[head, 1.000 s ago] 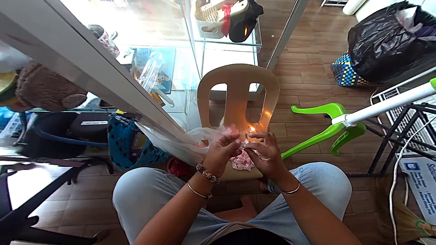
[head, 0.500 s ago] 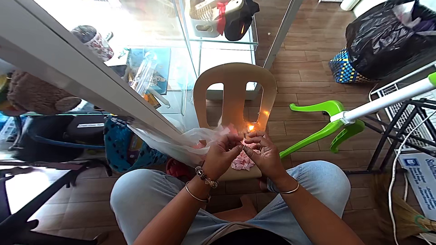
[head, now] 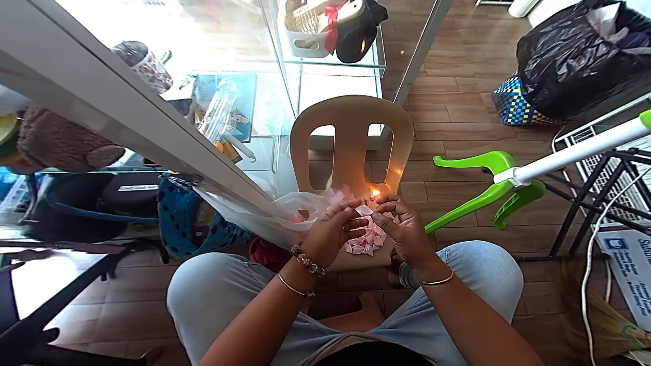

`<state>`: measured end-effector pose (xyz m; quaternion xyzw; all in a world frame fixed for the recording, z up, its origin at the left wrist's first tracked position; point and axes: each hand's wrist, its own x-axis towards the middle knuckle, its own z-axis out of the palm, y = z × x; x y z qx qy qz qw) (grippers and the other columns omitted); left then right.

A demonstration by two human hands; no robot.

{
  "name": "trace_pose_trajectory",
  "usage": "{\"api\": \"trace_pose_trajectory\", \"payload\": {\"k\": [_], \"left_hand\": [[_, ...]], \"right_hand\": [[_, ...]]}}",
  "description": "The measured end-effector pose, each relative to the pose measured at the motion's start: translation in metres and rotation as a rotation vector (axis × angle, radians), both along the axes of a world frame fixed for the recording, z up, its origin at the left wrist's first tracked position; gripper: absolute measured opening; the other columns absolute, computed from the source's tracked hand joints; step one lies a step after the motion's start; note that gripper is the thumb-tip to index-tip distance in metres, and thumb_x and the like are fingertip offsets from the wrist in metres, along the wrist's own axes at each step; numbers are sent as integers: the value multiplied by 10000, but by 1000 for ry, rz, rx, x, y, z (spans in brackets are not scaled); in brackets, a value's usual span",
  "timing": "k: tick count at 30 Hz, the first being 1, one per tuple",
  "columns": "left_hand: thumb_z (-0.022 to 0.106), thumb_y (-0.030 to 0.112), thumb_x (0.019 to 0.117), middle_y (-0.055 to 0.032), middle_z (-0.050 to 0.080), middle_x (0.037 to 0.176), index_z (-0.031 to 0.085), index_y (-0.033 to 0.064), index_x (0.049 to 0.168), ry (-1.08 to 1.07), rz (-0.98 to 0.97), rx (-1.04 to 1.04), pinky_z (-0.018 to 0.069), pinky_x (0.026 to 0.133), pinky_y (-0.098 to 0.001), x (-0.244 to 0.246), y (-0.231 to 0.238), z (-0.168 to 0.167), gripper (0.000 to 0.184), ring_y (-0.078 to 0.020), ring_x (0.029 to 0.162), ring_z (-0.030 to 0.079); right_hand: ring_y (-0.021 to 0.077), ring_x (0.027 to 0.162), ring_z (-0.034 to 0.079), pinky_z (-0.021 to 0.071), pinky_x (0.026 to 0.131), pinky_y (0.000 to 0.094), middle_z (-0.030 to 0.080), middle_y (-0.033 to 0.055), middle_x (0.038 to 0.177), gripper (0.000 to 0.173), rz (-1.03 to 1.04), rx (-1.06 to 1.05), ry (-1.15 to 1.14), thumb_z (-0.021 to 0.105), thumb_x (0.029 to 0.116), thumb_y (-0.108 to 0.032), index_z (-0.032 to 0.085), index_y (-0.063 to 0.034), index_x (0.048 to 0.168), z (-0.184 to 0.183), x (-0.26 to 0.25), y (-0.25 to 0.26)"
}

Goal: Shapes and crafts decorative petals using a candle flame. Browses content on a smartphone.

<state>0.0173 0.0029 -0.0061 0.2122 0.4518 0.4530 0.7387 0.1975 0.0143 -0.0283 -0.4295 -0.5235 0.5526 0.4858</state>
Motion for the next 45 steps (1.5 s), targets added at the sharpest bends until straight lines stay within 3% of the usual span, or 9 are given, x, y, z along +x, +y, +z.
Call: {"api": "trace_pose_trajectory", "payload": {"k": [4,7,14,17,20,27,32,40,45], "left_hand": [[553,-37,1012,-79,716,953,614,1,1065,40,-10,48,609,797,-294,11,-6,0,89,-148,843,719],[595,-48,987,-68,718,903,632,4,995,49,8,70,611,777,-285,14,-8,-3,64,-138,812,717],[570,-39,1002,-72,716,882,632,4,986,46,43,87,604,759,-270,16,-9,-4,77,-128,786,709],[514,-34,1026,-83,708,864,631,-5,992,26,51,80,603,741,-272,15,-8,-3,124,-133,762,702],[520,-18,1031,-78,705,861,627,1,1001,34,40,79,602,740,-269,14,-7,-1,112,-129,761,700],[524,-48,1016,-77,711,859,626,3,992,33,54,79,606,745,-273,13,-8,0,116,-132,764,707],[517,-43,1022,-76,706,848,625,0,984,28,75,65,604,746,-273,14,-7,1,122,-131,754,704],[532,-29,1026,-82,725,886,660,-5,999,48,38,38,610,782,-287,2,-2,-2,133,-142,795,719],[631,-60,961,-83,737,884,683,-28,988,158,62,84,616,756,-280,2,-1,-4,66,-137,776,724]], "right_hand": [[99,1108,603,551,915,254,618,42,1198,8,-12,-36,42,705,898,-64,712,-64,894,-4,-1,-1],[101,1083,615,555,908,257,625,45,1181,14,-13,-61,62,704,900,-62,707,-63,887,-5,-3,-2],[105,1062,625,570,885,258,620,52,1184,12,3,-74,55,704,901,-52,707,-56,891,-2,-3,-3],[96,1062,625,576,853,232,584,75,1264,124,-18,167,-171,743,899,-123,725,-56,1002,-5,-1,-3],[127,1172,558,516,978,279,561,76,1276,182,-36,467,-395,730,929,-178,733,-91,1089,-7,2,-1],[170,1196,552,507,990,302,585,90,1253,86,-53,604,-464,725,938,-179,760,-106,968,-10,3,0],[149,1123,577,520,941,268,598,101,1220,80,-93,621,-467,735,925,-154,779,-94,954,-13,-2,-1],[334,1259,539,450,1033,493,626,145,1316,241,-76,738,-738,620,972,-218,797,-165,1126,-19,-3,-5],[363,1232,552,459,972,505,632,153,1314,271,-123,863,-972,594,972,-210,781,-178,1166,-19,-9,-10]]}}
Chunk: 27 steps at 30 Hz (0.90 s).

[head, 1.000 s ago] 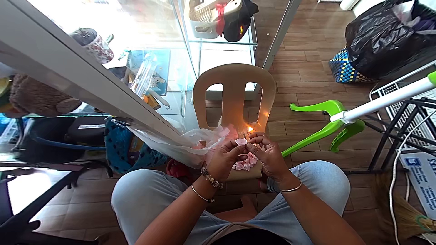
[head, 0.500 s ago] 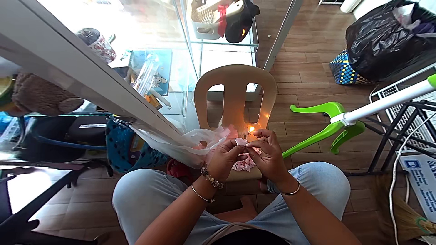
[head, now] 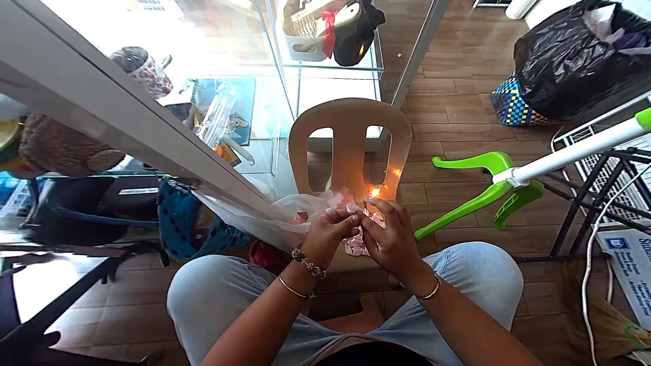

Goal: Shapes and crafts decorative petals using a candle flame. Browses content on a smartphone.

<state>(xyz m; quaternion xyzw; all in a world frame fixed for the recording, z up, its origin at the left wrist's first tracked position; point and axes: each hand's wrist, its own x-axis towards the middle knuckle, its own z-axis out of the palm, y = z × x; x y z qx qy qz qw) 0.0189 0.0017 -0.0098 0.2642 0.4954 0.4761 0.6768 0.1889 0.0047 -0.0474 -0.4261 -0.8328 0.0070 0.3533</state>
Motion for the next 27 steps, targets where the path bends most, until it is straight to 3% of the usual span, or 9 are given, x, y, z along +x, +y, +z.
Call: {"api": "trace_pose_trajectory", "payload": {"k": [3,5,7,9,10,13,21,24,27], "left_hand": [[585,-13,1006,-94,725,862,658,-32,988,-5,38,-39,613,734,-278,0,2,2,77,-140,752,719],[561,2,1024,-100,720,868,645,-30,1000,-16,44,-47,608,734,-284,0,3,2,93,-145,754,713],[559,0,1024,-97,725,886,644,-20,1005,-3,27,-27,610,748,-296,0,3,2,90,-151,777,718],[575,-10,1013,-83,726,892,651,-11,989,35,-5,13,613,766,-303,1,2,2,79,-153,805,723],[585,-12,1007,-81,728,896,656,-10,989,56,-22,37,616,770,-303,2,1,2,73,-153,813,725],[607,-17,993,-71,732,897,678,-8,1005,106,-65,103,616,770,-291,3,-2,2,72,-141,819,725],[660,26,973,-46,734,887,693,0,1011,272,-158,264,621,782,-284,0,-4,-7,56,-121,807,724],[678,40,960,-16,728,878,698,11,1006,326,-152,366,613,773,-264,-2,-4,-14,58,-84,786,707],[681,30,953,-6,725,897,696,11,1010,343,-150,451,605,772,-253,-2,-5,-16,63,-67,787,694]], "right_hand": [[358,1226,555,447,979,517,638,136,1317,276,-5,0,2,592,968,-212,784,-194,1164,2,-1,-1],[352,1281,534,434,1032,535,628,138,1344,264,39,-140,154,585,984,-219,794,-174,1139,4,0,0],[248,1249,532,450,1046,426,589,142,1350,248,79,-401,437,608,983,-227,791,-109,1102,9,2,0],[151,1172,582,536,943,283,559,114,1347,226,57,-686,698,645,960,-197,757,-65,1106,16,5,2],[148,1172,591,558,913,271,550,107,1354,223,41,-814,804,655,954,-180,741,-52,1115,20,6,4],[148,1197,590,546,947,292,589,98,1329,172,19,-1034,973,688,942,-153,735,-41,1064,23,7,6],[118,926,639,567,829,275,654,70,1080,41,30,-1231,1142,653,956,-21,691,-15,941,30,6,6],[129,885,663,583,829,300,675,67,983,85,48,-1369,1233,581,1004,-12,660,1,974,36,6,7],[156,917,683,585,843,323,692,91,985,112,63,-1508,1293,527,1035,-27,631,16,1041,37,8,9]]}}
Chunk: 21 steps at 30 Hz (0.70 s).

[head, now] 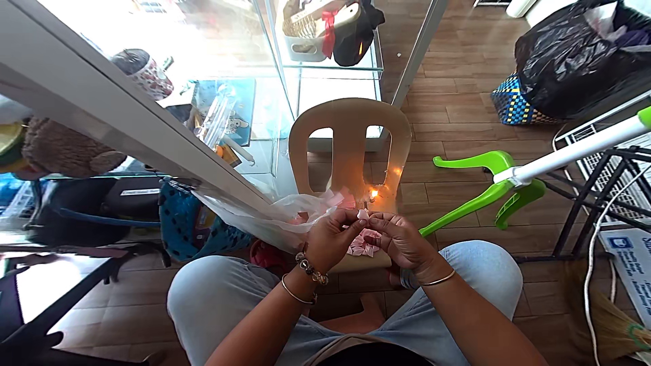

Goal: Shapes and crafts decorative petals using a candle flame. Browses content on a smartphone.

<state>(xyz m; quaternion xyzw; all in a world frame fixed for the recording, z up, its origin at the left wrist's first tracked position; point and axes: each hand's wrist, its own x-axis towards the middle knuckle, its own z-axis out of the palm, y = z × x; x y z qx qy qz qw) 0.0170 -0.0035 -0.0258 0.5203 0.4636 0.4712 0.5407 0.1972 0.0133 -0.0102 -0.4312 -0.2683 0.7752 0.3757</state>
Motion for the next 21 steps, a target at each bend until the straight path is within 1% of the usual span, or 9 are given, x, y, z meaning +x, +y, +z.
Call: {"api": "trace_pose_trajectory", "payload": {"k": [3,6,9,11,13,15,17,19,21], "left_hand": [[687,24,943,-8,720,918,703,20,1001,18,3,44,607,769,-253,-1,-1,1,60,-65,794,691],[705,26,934,-17,711,989,727,28,981,54,-20,83,608,771,-245,-3,-1,1,52,-67,843,689],[724,24,916,-25,707,1023,732,23,953,70,-67,140,606,814,-252,-8,1,-1,38,-71,907,688],[722,27,907,-13,712,1020,727,34,935,58,-95,174,588,863,-267,-10,2,-4,30,-70,946,679],[710,56,923,-13,707,1083,725,47,998,29,-156,181,554,940,-298,-11,4,-6,77,-90,1045,659],[700,89,941,-13,695,1159,719,52,1069,-6,-237,140,540,973,-304,-13,5,-6,135,-92,1106,641],[704,92,941,0,688,1168,718,57,1023,-73,-302,73,547,955,-286,-15,6,-5,90,-75,1085,641],[719,80,927,10,681,1149,705,69,964,-117,-349,42,554,931,-274,-19,8,-3,41,-67,1054,642],[738,81,907,20,670,1156,681,96,910,-87,-352,55,543,899,-254,-21,10,-2,59,-55,1048,627]], "right_hand": [[164,914,694,594,838,333,697,93,987,117,19,-69,52,511,1039,-23,623,10,1047,2,1,0],[181,902,705,602,825,350,704,101,975,122,37,-123,94,502,1038,-23,620,6,1042,2,2,0],[191,905,700,597,812,359,701,96,993,103,77,-179,116,516,1035,-34,617,-17,1052,1,3,-3],[188,920,698,593,815,368,699,80,1003,65,121,-207,141,542,1028,-54,606,-59,1034,-1,4,-6],[188,945,695,594,822,375,696,63,1020,35,170,-219,174,576,1013,-73,597,-92,1032,-4,5,-8],[192,964,698,596,828,379,698,61,1051,78,217,-229,201,599,998,-90,584,-104,1074,-6,7,-10],[191,975,695,594,836,386,696,53,1074,141,250,-239,204,611,992,-106,574,-110,1128,-8,7,-12],[184,967,692,589,835,383,694,41,1055,111,259,-242,196,612,988,-109,575,-122,1092,-11,7,-13],[182,962,688,587,835,384,690,41,1043,100,246,-239,185,618,985,-101,573,-120,1073,-11,8,-13]]}}
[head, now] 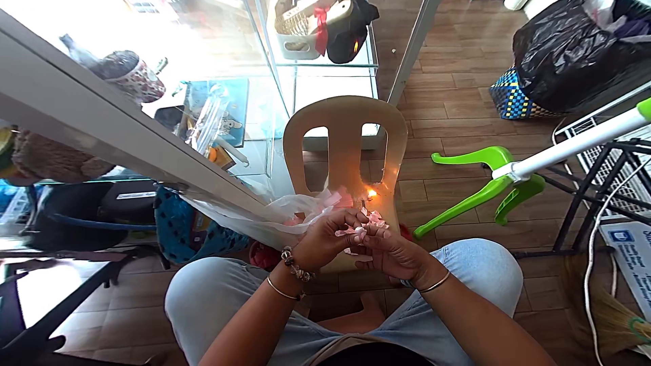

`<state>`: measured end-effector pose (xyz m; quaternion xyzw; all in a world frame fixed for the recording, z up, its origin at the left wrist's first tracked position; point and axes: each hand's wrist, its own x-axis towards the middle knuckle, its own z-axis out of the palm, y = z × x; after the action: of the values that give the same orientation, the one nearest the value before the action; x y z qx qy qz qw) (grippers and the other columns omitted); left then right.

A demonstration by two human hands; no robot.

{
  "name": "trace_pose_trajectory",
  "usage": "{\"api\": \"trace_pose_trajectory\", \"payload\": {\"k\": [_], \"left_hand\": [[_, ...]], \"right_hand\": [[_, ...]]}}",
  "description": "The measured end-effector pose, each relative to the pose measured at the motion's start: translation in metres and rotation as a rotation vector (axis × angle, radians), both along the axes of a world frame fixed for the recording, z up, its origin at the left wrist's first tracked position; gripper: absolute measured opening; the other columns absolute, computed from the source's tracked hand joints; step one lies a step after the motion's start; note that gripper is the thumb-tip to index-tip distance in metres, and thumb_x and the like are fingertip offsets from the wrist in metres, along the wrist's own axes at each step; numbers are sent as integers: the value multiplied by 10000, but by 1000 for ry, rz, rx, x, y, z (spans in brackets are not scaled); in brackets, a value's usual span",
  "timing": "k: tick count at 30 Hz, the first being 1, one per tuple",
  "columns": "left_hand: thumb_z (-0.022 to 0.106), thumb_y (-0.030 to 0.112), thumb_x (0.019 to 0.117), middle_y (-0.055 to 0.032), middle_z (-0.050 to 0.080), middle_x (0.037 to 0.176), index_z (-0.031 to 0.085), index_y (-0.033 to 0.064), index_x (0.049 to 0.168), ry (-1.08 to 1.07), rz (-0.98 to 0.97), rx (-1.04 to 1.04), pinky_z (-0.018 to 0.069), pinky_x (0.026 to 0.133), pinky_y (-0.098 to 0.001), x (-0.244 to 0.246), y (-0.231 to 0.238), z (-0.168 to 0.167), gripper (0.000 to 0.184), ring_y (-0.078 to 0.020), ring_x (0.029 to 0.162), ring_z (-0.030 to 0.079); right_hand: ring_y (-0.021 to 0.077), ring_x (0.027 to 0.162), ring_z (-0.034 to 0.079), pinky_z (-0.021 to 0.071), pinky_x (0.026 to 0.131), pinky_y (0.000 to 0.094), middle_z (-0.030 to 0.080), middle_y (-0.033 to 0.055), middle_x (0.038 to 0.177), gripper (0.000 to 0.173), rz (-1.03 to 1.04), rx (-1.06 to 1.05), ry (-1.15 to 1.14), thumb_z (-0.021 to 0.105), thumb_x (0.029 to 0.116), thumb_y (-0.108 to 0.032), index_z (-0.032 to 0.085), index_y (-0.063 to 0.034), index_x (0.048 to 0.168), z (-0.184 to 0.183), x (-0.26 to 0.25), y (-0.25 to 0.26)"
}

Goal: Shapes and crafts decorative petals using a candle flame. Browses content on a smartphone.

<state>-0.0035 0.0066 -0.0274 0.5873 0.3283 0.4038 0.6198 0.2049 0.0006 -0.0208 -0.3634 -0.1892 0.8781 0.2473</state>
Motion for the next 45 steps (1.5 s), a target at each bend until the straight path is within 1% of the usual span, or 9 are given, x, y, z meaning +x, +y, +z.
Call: {"api": "trace_pose_trajectory", "payload": {"k": [2,7,10,14,23,26,29,34,45], "left_hand": [[738,91,903,18,658,1158,668,110,889,44,17,24,536,887,-252,1,1,1,74,-61,1063,616],[617,23,968,17,631,1063,630,73,1010,1,49,-62,558,867,-246,14,1,5,66,-47,977,626],[583,15,986,48,658,1024,641,136,1015,-175,176,-229,542,900,-271,29,0,10,137,-51,967,631],[551,-6,993,32,651,1063,652,156,1029,-283,281,-313,535,932,-310,40,6,12,194,-90,1006,621],[594,-64,967,17,697,947,662,87,1024,-217,240,-334,568,878,-285,61,7,16,175,-75,889,667],[605,-83,950,3,696,1009,622,66,1163,-70,170,-340,561,874,-264,54,12,24,260,-71,915,664],[633,-62,931,-26,691,1080,584,71,1303,-27,143,-353,572,883,-287,46,16,28,398,-97,950,673],[629,-6,974,-40,711,1028,645,47,1186,45,258,-377,577,801,-272,48,14,29,219,-110,896,685],[671,-12,951,-44,715,935,655,21,1087,79,309,-394,578,774,-252,47,12,29,141,-99,834,690]], "right_hand": [[175,936,687,590,816,371,688,41,1018,73,-30,-5,-21,617,986,-87,583,-116,1043,3,0,1],[158,872,683,588,787,332,678,63,991,67,-157,48,-84,593,1007,-61,552,-79,1058,11,-2,5],[123,907,664,569,819,295,660,44,1026,122,-295,311,-183,554,1024,-87,540,-76,1145,12,-1,7],[106,983,661,562,898,288,679,22,1069,282,-409,655,-235,696,931,-87,616,-77,1202,3,4,5],[52,856,696,594,829,231,740,4,972,110,-565,950,-390,713,925,-28,734,-27,1033,-3,9,-2],[56,860,696,595,825,233,737,15,967,111,-552,1012,-536,717,937,-73,733,-23,1034,-4,17,1],[74,948,675,568,869,251,731,31,1014,136,-514,1267,-781,705,957,-145,751,-41,1031,-8,24,5],[169,1012,666,522,910,385,742,30,1031,147,-448,1568,-1024,670,987,-184,765,-74,1008,-13,25,5],[177,1024,667,512,909,376,746,36,1042,153,-439,1645,-1090,673,983,-180,779,-75,1019,-15,20,5]]}}
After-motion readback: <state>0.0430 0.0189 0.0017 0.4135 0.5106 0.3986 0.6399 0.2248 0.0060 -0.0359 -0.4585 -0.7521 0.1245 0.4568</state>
